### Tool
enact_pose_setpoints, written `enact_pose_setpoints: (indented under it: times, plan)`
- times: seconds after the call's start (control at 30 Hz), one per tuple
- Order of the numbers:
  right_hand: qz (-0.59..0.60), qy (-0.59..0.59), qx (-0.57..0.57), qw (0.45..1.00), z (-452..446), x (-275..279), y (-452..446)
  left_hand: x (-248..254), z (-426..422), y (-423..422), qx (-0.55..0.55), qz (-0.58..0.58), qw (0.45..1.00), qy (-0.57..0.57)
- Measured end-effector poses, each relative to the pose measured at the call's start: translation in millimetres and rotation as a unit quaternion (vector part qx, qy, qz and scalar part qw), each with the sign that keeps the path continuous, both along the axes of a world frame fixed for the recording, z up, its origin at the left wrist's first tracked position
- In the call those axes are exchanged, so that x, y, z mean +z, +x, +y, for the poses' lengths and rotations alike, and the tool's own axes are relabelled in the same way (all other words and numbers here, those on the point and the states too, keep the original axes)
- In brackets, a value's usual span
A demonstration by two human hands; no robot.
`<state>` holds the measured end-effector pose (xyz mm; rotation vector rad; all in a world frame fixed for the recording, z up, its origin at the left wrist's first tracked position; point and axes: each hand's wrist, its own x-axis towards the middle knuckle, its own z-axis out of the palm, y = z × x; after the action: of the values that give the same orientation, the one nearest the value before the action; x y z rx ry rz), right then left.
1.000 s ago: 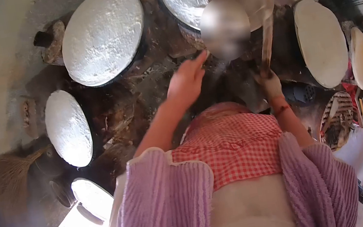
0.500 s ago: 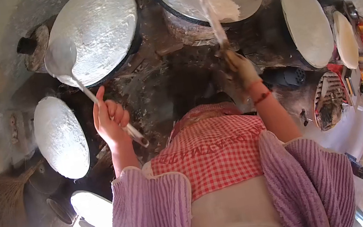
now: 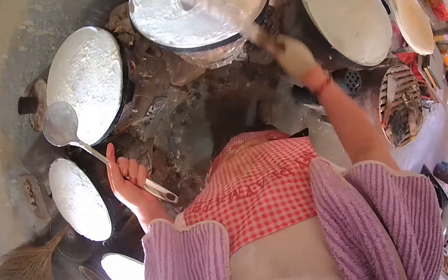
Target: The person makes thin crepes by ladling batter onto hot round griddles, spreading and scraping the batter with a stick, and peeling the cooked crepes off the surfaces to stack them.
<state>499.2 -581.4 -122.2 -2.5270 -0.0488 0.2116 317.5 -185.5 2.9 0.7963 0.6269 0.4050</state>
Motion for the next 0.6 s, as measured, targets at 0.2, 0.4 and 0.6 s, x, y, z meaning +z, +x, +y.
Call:
enact_pose_setpoints:
  times: [0.2,0.4,0.6]
  plan:
    - [0.064,0.122,-0.131,0.982,-53,-30,5,1,-37,10,0.002,0.02,1.0,0.01]
    - [0.162,0.177,-0.098,0.966,-24,3,116,-1,-51,19,-0.04,-0.024,0.998,-0.045]
    - [0.037,0.396,-0.123,0.909,-50,5,45,19,-21,-2,-0.035,-0.05,0.998,-0.02]
